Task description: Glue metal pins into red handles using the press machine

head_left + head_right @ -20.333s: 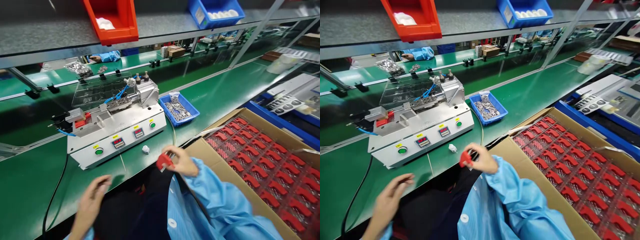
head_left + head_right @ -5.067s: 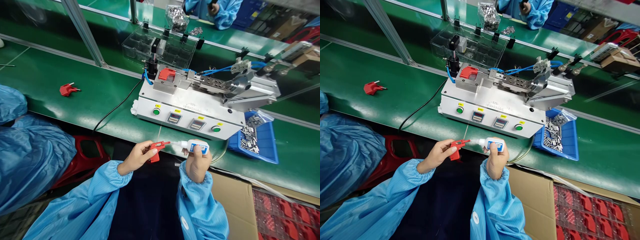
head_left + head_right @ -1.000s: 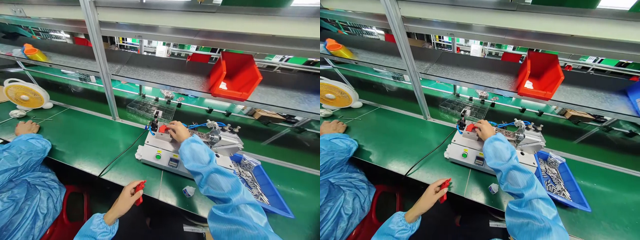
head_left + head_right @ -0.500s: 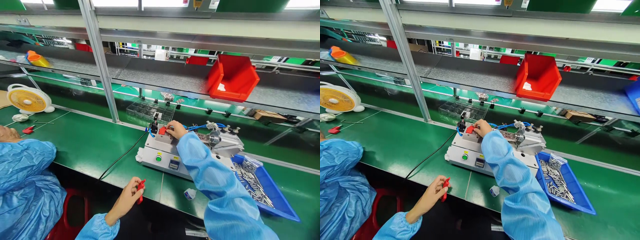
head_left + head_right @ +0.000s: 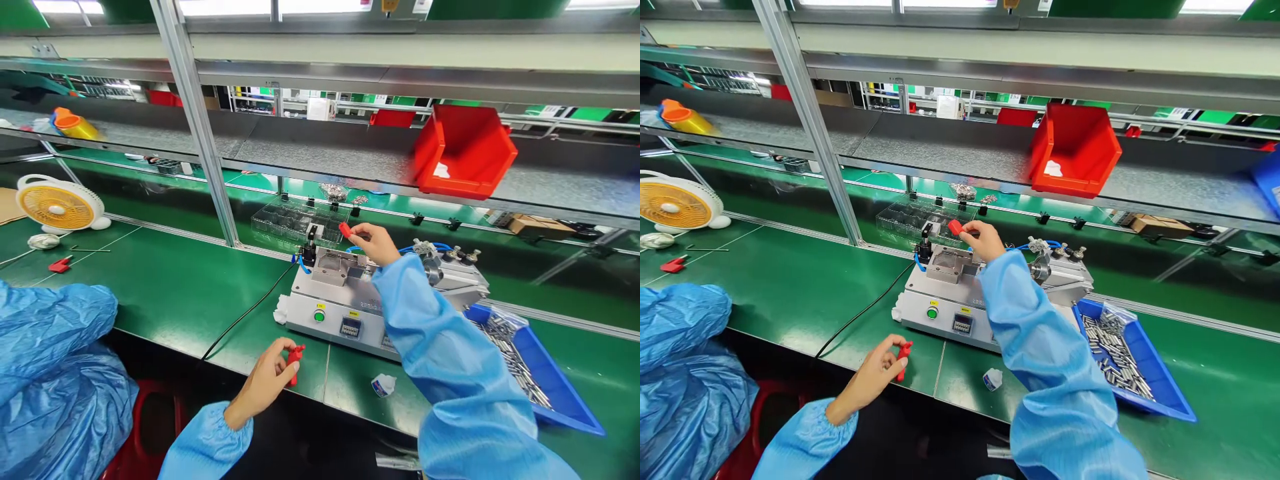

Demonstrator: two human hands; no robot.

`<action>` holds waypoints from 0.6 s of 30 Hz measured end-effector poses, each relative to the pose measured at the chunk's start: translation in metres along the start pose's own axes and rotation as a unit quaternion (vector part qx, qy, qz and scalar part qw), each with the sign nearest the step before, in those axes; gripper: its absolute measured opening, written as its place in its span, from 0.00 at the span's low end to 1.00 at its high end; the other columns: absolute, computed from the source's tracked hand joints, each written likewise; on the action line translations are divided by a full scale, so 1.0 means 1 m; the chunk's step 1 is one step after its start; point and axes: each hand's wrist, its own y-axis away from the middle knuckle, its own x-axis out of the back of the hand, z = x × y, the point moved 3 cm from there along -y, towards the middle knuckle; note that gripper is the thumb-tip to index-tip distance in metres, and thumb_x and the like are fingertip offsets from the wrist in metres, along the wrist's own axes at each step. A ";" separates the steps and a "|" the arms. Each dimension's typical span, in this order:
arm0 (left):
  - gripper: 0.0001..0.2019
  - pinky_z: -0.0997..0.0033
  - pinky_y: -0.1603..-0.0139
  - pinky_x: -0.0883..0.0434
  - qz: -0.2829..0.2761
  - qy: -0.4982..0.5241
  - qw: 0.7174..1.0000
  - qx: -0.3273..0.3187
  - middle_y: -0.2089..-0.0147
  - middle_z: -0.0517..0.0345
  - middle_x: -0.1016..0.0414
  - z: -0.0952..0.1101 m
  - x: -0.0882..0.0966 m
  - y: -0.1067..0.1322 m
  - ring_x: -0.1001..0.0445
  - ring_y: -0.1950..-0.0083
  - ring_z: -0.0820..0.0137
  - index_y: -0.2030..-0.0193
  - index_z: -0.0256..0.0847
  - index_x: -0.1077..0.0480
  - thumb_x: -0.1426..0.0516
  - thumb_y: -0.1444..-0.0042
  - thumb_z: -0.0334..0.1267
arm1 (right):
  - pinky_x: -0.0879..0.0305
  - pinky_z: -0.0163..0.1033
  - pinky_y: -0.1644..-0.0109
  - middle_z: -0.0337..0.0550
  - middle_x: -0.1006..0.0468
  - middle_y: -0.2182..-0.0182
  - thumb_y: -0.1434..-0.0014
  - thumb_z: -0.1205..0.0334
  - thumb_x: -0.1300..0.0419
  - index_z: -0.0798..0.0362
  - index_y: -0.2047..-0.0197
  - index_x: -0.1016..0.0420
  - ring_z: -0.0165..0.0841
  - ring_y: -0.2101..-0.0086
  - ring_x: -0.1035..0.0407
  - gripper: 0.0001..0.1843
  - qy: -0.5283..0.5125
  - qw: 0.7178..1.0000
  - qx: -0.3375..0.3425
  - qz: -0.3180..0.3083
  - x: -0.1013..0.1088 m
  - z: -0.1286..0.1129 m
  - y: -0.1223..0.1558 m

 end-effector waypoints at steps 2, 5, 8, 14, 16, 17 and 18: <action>0.12 0.70 0.65 0.29 0.032 -0.048 0.996 -0.060 0.62 0.58 0.23 0.031 0.013 -0.019 0.25 0.70 0.71 0.49 0.42 0.29 0.43 0.36 0.42 | 0.25 0.44 0.53 0.46 0.19 0.61 0.35 0.55 0.40 0.53 0.57 0.20 0.39 0.61 0.24 0.11 -0.018 0.999 0.015 -0.036 0.010 0.002 0.018; 0.11 0.69 0.62 0.27 0.072 -0.177 0.971 -0.140 0.52 0.55 0.21 0.089 0.030 -0.059 0.25 0.72 0.73 0.49 0.43 0.26 0.43 0.36 0.39 | 0.25 0.46 0.52 0.48 0.18 0.61 0.36 0.58 0.39 0.52 0.59 0.20 0.40 0.60 0.24 0.08 0.016 0.995 0.042 -0.084 0.016 0.005 0.057; 0.12 0.67 0.56 0.25 0.085 -0.378 0.907 -0.168 0.48 0.53 0.22 0.147 0.032 -0.105 0.20 0.61 0.67 0.45 0.43 0.26 0.43 0.33 0.37 | 0.26 0.47 0.50 0.49 0.18 0.60 0.37 0.64 0.39 0.52 0.60 0.21 0.42 0.59 0.23 0.05 0.087 0.988 0.054 -0.118 0.012 0.009 0.094; 0.12 0.63 0.50 0.25 0.026 -0.551 0.821 -0.147 0.47 0.43 0.24 0.209 0.002 -0.173 0.19 0.47 0.55 0.45 0.35 0.25 0.46 0.30 0.35 | 0.24 0.50 0.46 0.52 0.18 0.54 0.34 0.64 0.42 0.50 0.56 0.21 0.45 0.52 0.23 0.08 0.161 0.984 0.033 -0.068 0.016 0.012 0.141; 0.12 0.61 0.49 0.24 0.018 -0.565 0.813 -0.141 0.46 0.40 0.25 0.213 -0.007 -0.182 0.19 0.47 0.53 0.47 0.33 0.23 0.45 0.32 0.33 | 0.24 0.51 0.44 0.52 0.19 0.53 0.33 0.62 0.43 0.49 0.56 0.21 0.45 0.50 0.24 0.09 0.149 0.988 0.040 -0.025 0.025 0.009 0.155; 0.13 0.60 0.49 0.24 0.015 -0.571 0.809 -0.137 0.45 0.38 0.25 0.212 -0.011 -0.185 0.19 0.47 0.52 0.47 0.32 0.22 0.45 0.32 0.31 | 0.24 0.51 0.44 0.52 0.18 0.54 0.32 0.61 0.44 0.49 0.57 0.21 0.45 0.50 0.24 0.09 0.139 0.990 0.039 -0.003 0.031 0.008 0.163; 0.13 0.59 0.49 0.24 0.013 -0.577 0.806 -0.133 0.45 0.36 0.25 0.211 -0.013 -0.187 0.19 0.47 0.51 0.47 0.32 0.22 0.45 0.33 0.30 | 0.24 0.51 0.44 0.51 0.18 0.54 0.31 0.60 0.45 0.48 0.58 0.21 0.44 0.51 0.23 0.10 0.127 0.991 0.036 0.017 0.037 0.006 0.171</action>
